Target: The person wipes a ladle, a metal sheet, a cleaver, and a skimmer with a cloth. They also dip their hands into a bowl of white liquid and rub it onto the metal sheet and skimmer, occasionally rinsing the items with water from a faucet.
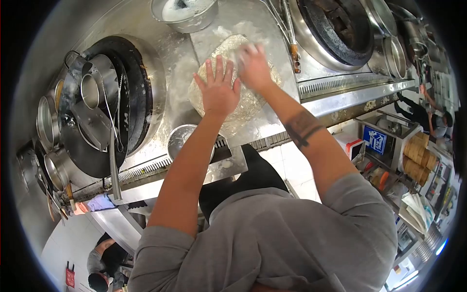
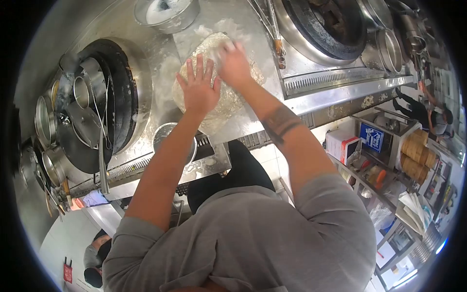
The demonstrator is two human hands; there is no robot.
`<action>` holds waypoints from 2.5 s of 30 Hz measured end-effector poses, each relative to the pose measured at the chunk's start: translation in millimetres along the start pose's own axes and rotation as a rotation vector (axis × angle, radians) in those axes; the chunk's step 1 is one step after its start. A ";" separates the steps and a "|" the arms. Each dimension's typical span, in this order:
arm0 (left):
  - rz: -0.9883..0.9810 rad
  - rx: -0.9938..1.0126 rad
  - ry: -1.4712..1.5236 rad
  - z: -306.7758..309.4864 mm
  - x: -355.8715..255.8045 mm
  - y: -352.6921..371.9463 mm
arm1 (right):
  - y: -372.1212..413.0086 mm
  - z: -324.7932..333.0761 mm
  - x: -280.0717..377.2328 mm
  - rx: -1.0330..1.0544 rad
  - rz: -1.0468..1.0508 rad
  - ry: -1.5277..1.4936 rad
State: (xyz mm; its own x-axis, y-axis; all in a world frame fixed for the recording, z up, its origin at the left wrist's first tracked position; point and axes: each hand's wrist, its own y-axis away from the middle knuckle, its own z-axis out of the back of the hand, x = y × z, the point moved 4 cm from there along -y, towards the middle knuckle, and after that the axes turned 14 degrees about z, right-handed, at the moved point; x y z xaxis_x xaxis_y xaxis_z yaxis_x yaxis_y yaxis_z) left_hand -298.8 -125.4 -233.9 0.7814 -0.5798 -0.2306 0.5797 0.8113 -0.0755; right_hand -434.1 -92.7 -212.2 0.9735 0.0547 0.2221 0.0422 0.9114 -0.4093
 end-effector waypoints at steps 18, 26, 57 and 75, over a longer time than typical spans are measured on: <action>-0.093 0.131 0.224 14.5 3.7 19.2 | -19.4 -9.9 -34.6 -0.051 -0.155 0.054; -0.188 0.287 0.162 25.3 -6.0 85.0 | -74.9 -28.6 -92.4 0.001 -0.008 0.149; -0.280 0.320 0.286 -3.6 -30.2 81.8 | -55.9 -31.7 4.0 0.068 0.287 -0.231; -0.160 -0.014 0.501 90.6 8.3 45.1 | -170.3 59.2 10.9 -0.229 0.197 -0.293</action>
State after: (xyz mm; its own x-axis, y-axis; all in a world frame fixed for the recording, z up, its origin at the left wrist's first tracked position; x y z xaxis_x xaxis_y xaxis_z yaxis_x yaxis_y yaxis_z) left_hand -245.3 -100.5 -151.3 0.4750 -0.5924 -0.6507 0.6771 0.7184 -0.1598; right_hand -443.9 -223.2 -87.7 0.8640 0.3632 0.3487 -0.0575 0.7592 -0.6483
